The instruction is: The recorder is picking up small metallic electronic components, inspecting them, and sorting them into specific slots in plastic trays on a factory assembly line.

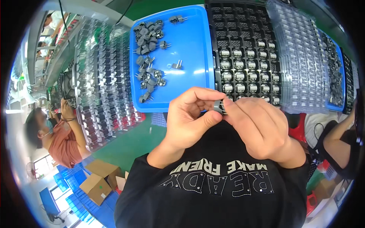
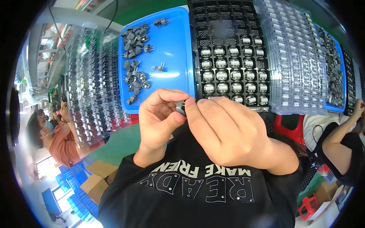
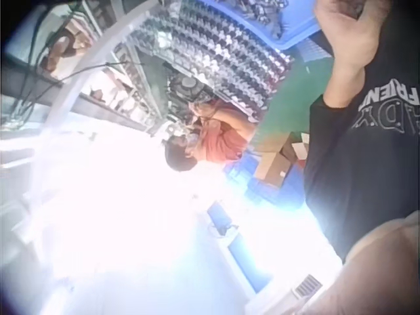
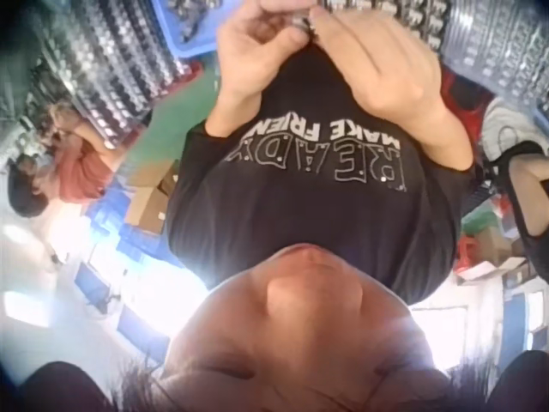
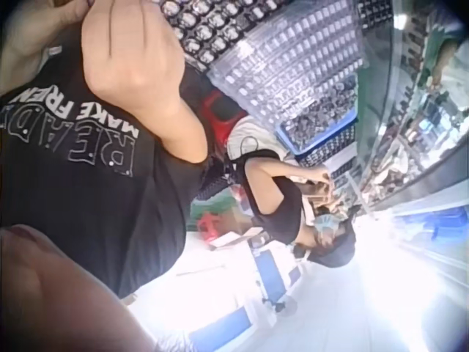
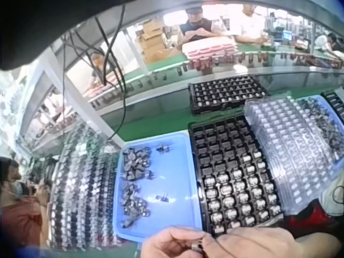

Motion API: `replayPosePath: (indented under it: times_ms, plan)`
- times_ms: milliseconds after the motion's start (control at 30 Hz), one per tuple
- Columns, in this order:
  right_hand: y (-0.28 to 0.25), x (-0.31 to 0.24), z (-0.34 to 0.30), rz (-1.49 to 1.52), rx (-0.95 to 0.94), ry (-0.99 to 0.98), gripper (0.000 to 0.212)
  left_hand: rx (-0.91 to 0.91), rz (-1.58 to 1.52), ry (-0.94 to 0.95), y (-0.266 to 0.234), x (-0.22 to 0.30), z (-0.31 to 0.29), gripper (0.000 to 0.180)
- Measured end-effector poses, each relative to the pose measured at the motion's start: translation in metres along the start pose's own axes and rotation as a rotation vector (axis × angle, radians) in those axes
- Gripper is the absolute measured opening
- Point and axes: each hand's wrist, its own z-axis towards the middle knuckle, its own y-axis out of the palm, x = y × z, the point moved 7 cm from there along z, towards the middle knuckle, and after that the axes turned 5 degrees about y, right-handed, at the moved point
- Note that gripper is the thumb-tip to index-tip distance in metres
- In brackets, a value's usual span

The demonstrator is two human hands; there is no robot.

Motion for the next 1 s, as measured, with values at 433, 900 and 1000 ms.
replayPosePath:
  times_ms: [433, 900, 1000]
  plan:
    - [-0.003, 0.013, -0.002, 0.149, 0.066, 0.045, 0.021, 0.013, 0.030, 0.066, 0.010, 0.002, -0.006, 0.050]
    - [-0.006, 0.140, -0.026, -0.595, -0.275, 0.306, 0.007, -0.421, -0.072, 0.749, 0.111, 0.125, 0.001, 0.006]
    - [0.001, 0.145, -0.028, -0.648, -0.322, 0.244, 0.009, -0.422, -0.114, 0.795, 0.120, 0.146, -0.002, 0.008]
